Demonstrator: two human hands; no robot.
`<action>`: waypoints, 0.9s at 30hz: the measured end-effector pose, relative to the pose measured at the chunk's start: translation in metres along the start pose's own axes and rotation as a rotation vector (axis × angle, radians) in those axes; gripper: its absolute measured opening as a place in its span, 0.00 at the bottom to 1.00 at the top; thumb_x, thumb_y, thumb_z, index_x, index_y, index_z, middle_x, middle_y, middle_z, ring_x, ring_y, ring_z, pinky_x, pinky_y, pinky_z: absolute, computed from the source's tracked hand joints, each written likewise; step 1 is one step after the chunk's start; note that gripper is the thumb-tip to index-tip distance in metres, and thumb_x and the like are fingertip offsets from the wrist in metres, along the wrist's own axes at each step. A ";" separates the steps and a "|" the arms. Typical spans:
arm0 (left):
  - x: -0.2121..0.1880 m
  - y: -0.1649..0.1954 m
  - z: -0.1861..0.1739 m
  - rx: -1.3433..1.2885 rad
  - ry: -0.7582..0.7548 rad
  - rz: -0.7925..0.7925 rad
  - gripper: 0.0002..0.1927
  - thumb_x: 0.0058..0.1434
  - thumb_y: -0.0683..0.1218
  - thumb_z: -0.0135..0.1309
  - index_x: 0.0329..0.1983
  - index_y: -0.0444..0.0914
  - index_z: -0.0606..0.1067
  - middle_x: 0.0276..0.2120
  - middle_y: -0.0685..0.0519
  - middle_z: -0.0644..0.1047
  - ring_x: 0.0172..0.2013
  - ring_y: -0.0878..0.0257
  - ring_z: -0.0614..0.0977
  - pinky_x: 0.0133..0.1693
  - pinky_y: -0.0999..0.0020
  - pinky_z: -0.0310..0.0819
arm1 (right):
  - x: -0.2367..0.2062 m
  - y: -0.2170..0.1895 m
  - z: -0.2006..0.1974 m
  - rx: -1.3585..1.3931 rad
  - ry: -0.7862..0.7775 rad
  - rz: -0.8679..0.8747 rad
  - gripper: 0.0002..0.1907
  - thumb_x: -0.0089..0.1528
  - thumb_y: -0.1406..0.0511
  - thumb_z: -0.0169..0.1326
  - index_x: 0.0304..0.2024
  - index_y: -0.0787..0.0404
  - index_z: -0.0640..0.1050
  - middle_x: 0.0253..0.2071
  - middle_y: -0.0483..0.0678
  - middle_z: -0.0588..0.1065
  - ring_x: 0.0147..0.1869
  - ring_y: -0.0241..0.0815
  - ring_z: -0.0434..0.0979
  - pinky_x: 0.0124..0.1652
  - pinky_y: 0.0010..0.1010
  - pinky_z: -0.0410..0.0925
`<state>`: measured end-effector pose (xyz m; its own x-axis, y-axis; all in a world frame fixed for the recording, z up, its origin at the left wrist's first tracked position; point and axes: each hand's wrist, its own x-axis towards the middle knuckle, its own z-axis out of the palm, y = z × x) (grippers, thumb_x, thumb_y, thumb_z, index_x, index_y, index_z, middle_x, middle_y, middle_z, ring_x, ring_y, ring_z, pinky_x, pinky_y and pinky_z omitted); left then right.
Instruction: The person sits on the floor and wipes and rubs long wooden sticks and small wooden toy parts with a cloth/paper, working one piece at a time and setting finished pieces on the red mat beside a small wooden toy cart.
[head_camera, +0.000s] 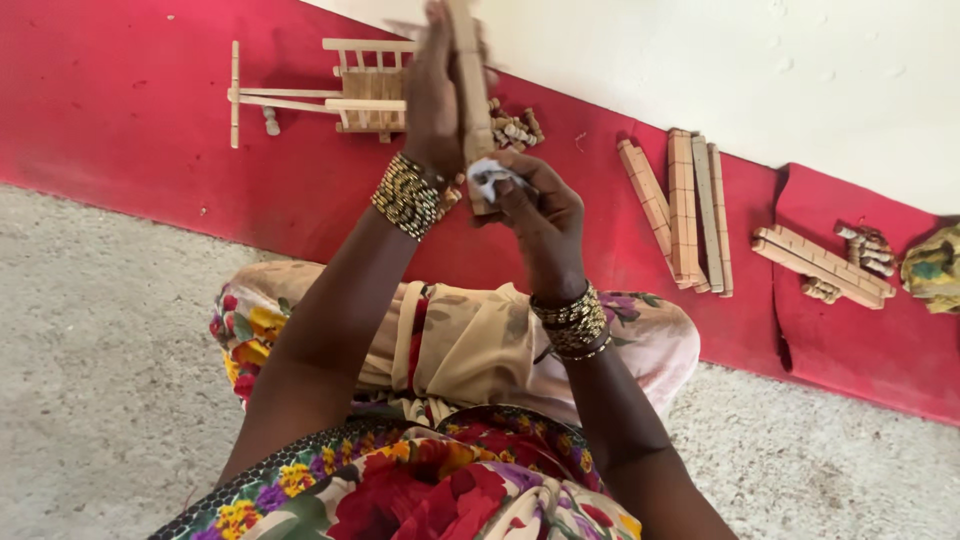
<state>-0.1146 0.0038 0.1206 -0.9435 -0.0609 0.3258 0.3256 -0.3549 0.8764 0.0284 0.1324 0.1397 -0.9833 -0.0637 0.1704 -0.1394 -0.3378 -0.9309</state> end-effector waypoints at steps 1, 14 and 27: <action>-0.007 0.007 0.004 -0.160 -0.114 -0.065 0.33 0.74 0.64 0.29 0.54 0.34 0.73 0.30 0.55 0.77 0.27 0.70 0.79 0.29 0.75 0.80 | 0.000 0.001 -0.001 0.072 0.007 -0.014 0.13 0.73 0.70 0.49 0.59 0.69 0.75 0.51 0.55 0.78 0.49 0.44 0.81 0.45 0.38 0.79; -0.055 0.031 0.024 -0.498 -0.430 -0.396 0.37 0.71 0.63 0.47 0.70 0.30 0.66 0.37 0.51 0.76 0.38 0.65 0.78 0.39 0.68 0.77 | -0.021 -0.003 -0.005 -0.380 0.204 -0.307 0.16 0.73 0.73 0.48 0.63 0.65 0.67 0.58 0.53 0.73 0.59 0.47 0.76 0.54 0.38 0.75; -0.064 -0.010 0.035 -0.667 -0.439 -0.499 0.20 0.74 0.54 0.50 0.54 0.30 0.72 0.38 0.50 0.78 0.30 0.68 0.78 0.29 0.74 0.76 | 0.037 -0.029 -0.020 -1.184 0.337 -0.743 0.13 0.64 0.71 0.57 0.52 0.64 0.80 0.42 0.50 0.78 0.49 0.50 0.74 0.47 0.43 0.70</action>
<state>-0.0558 0.0444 0.1035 -0.8121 0.5514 0.1910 -0.3414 -0.7143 0.6109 -0.0058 0.1581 0.1663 -0.5984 0.0551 0.7993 -0.4717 0.7822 -0.4070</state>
